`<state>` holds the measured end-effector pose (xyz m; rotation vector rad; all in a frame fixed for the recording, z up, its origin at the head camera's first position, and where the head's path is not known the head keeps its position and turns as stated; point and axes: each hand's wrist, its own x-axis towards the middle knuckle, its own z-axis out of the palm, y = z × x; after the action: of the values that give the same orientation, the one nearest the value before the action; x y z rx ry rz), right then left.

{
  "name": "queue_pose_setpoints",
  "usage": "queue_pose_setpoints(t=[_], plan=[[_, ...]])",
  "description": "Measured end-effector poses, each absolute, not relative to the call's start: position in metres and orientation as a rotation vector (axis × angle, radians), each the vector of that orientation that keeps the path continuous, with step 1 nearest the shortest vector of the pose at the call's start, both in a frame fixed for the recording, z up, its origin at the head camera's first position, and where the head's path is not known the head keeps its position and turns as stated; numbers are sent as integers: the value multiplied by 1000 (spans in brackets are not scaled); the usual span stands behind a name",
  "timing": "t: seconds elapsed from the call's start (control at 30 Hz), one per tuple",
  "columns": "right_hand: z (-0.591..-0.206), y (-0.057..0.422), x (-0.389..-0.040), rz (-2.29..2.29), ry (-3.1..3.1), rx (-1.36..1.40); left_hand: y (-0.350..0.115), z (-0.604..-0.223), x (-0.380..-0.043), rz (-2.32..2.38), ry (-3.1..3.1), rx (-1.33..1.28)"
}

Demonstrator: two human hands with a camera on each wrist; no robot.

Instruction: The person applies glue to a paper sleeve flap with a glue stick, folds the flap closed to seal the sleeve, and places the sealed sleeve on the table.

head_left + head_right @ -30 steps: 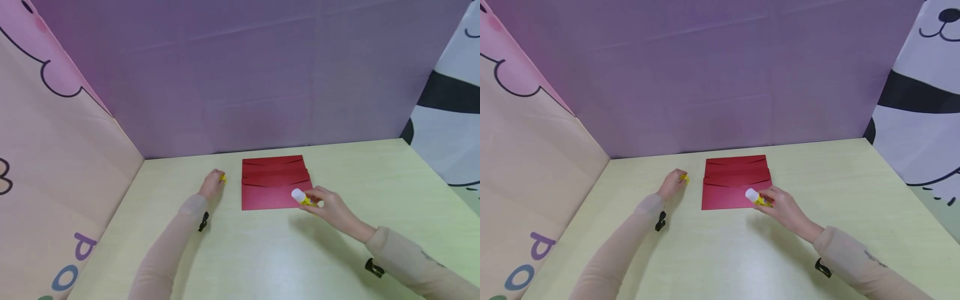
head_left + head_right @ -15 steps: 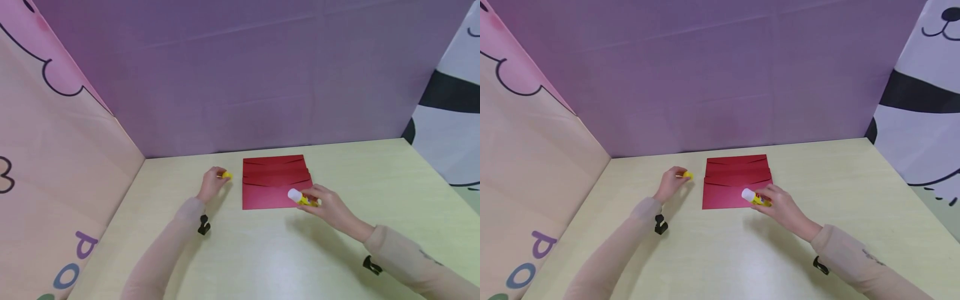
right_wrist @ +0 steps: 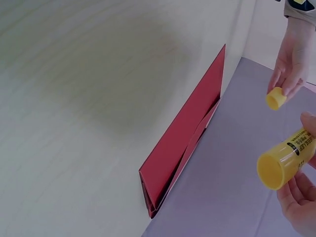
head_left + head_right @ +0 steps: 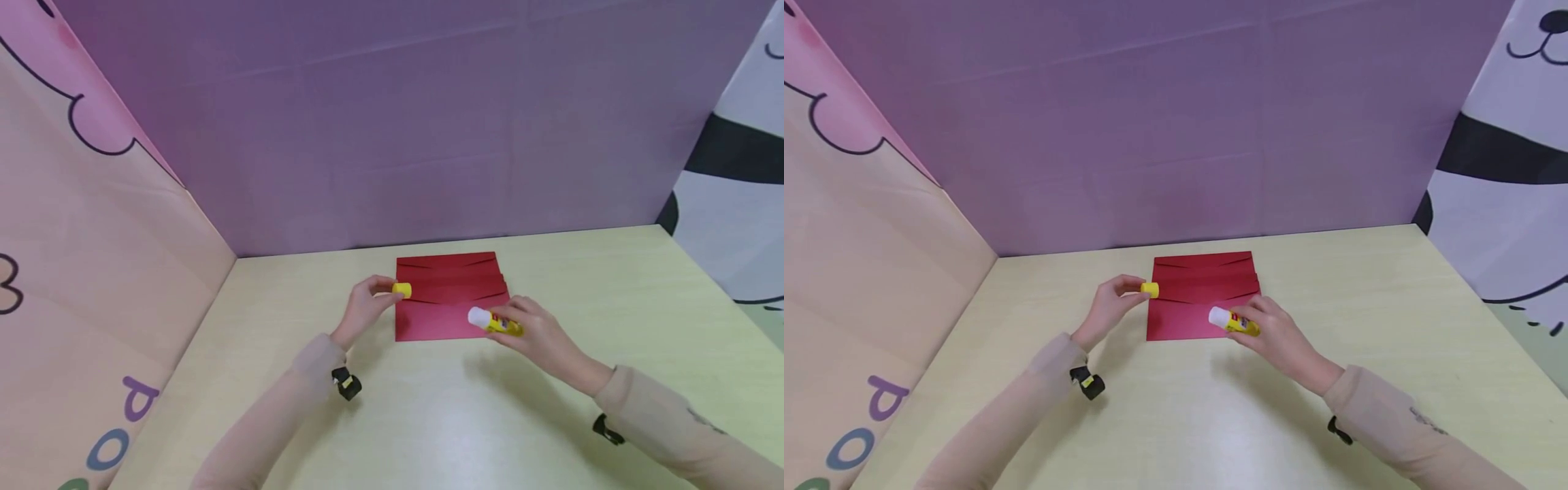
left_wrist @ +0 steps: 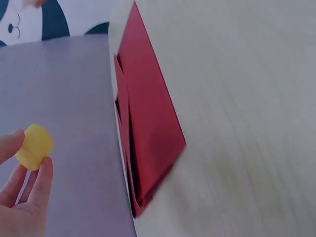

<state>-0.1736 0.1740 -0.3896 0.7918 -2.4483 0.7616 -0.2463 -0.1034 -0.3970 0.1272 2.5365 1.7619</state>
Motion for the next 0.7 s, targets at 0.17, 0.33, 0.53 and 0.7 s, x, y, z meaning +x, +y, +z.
queue_pose_setpoints(t=[0.17, 0.33, 0.53, 0.7], plan=[[-388, 174, -174, 725, -2421, 826, -94, -389, -232, 1780, 2443, 159], [-387, 173, -174, 712, -2401, 866, -87, -385, -218, 1803, 2363, 238], [-385, 172, -172, 685, -2386, 891, -80, -382, -205, 1769, 2340, 297], [-383, 169, -171, 626, -2375, 925, -74, -379, -196, 1771, 2309, 352]])
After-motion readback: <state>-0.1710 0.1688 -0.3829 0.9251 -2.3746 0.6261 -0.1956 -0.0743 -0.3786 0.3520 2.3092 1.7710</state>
